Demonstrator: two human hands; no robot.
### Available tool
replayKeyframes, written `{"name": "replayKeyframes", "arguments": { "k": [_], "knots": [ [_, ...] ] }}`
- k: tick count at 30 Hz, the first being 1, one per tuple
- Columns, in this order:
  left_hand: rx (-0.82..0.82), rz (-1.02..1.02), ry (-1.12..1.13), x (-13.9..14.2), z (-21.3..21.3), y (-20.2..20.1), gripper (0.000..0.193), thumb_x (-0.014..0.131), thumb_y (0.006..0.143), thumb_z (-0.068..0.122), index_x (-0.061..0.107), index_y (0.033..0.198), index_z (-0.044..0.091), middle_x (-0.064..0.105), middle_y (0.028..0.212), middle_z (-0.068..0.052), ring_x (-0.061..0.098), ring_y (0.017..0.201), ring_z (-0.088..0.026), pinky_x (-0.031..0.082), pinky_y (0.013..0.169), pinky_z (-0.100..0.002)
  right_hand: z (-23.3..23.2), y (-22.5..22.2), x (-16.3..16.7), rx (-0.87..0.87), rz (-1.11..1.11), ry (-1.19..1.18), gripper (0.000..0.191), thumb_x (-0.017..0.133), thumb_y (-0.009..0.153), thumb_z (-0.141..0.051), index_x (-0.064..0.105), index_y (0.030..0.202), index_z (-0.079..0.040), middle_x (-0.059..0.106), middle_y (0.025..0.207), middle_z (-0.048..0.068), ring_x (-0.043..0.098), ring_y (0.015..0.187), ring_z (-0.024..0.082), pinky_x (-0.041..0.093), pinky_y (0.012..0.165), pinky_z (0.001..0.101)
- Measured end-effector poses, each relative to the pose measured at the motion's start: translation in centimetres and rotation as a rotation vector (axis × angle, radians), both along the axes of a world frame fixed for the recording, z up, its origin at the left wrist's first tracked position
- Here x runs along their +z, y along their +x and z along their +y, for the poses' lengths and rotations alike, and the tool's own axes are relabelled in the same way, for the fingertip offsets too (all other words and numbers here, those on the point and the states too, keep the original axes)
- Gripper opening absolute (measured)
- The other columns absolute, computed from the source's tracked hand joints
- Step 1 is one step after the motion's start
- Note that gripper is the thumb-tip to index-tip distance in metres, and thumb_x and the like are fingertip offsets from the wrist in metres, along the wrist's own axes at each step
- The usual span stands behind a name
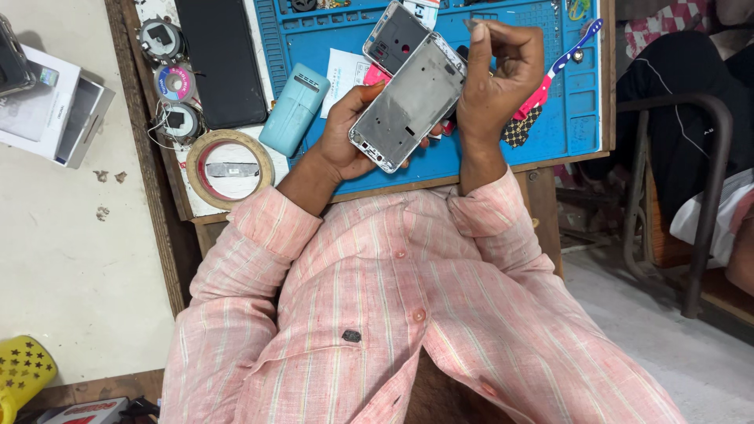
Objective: The person disassembles a smartphone at a repair bench, prying off the back cover and working on the internal components by hand. They then pick up a pink phone case, fit it onto a phone, and press it into place on the work mat.
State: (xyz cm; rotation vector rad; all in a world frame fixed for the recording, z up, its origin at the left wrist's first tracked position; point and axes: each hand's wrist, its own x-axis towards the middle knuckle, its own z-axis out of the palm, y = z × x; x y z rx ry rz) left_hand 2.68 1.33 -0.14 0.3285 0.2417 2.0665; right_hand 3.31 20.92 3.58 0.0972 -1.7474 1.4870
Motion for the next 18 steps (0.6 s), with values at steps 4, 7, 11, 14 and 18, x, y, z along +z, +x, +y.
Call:
{"name": "replayKeyframes", "arguments": {
  "k": [4, 7, 11, 14, 18],
  "knots": [
    [0.012, -0.037, -0.075, 0.3, -0.2, -0.1, 0.070, 0.029, 0.108, 0.042, 0.040, 0.156, -0.009, 0.061, 0.135, -0.037, 0.072, 0.111, -0.038, 0.064, 0.089, -0.041, 0.0, 0.3, -0.3, 0.042, 0.019, 0.072, 0.013, 0.070, 0.104, 0.001, 0.056, 0.105, 0.001, 0.072, 0.104, 0.014, 0.072, 0.097, 0.018, 0.059, 0.090, 0.0302],
    [-0.009, -0.025, -0.024, 0.3, -0.3, -0.1, 0.071, 0.030, 0.109, 0.043, 0.041, 0.155, -0.009, 0.062, 0.134, -0.037, 0.072, 0.110, -0.036, 0.064, 0.082, -0.041, -0.2, 0.5, -0.3, 0.048, -0.008, 0.090, 0.014, 0.071, 0.103, 0.001, 0.058, 0.105, 0.000, 0.072, 0.104, 0.013, 0.071, 0.096, 0.017, 0.059, 0.089, 0.0294],
    [0.006, -0.001, -0.040, 0.3, -0.3, -0.1, 0.070, 0.030, 0.109, 0.043, 0.042, 0.155, -0.009, 0.064, 0.132, -0.036, 0.072, 0.110, -0.036, 0.064, 0.081, -0.040, -0.5, 0.6, 0.2, 0.041, -0.056, 0.126, 0.013, 0.073, 0.101, 0.002, 0.060, 0.104, 0.000, 0.072, 0.102, 0.011, 0.069, 0.092, 0.014, 0.056, 0.082, 0.0263],
    [0.034, 0.001, -0.102, 0.2, -0.2, -0.1, 0.071, 0.030, 0.108, 0.042, 0.044, 0.153, -0.011, 0.065, 0.130, -0.036, 0.072, 0.109, -0.037, 0.065, 0.086, -0.040, -0.8, 0.8, 0.7, 0.041, -0.047, 0.241, 0.013, 0.074, 0.099, 0.005, 0.063, 0.104, 0.000, 0.072, 0.102, 0.011, 0.070, 0.092, 0.015, 0.057, 0.083, 0.0281],
    [0.045, 0.029, -0.104, 0.0, -0.2, -0.1, 0.070, 0.029, 0.108, 0.043, 0.048, 0.148, -0.011, 0.066, 0.129, -0.033, 0.073, 0.108, -0.036, 0.065, 0.084, -0.040, -1.1, 1.0, 1.4, 0.009, -0.050, 0.397, 0.014, 0.077, 0.097, 0.006, 0.066, 0.102, -0.001, 0.073, 0.102, 0.010, 0.070, 0.096, 0.018, 0.057, 0.087, 0.0310]
  ]
}}
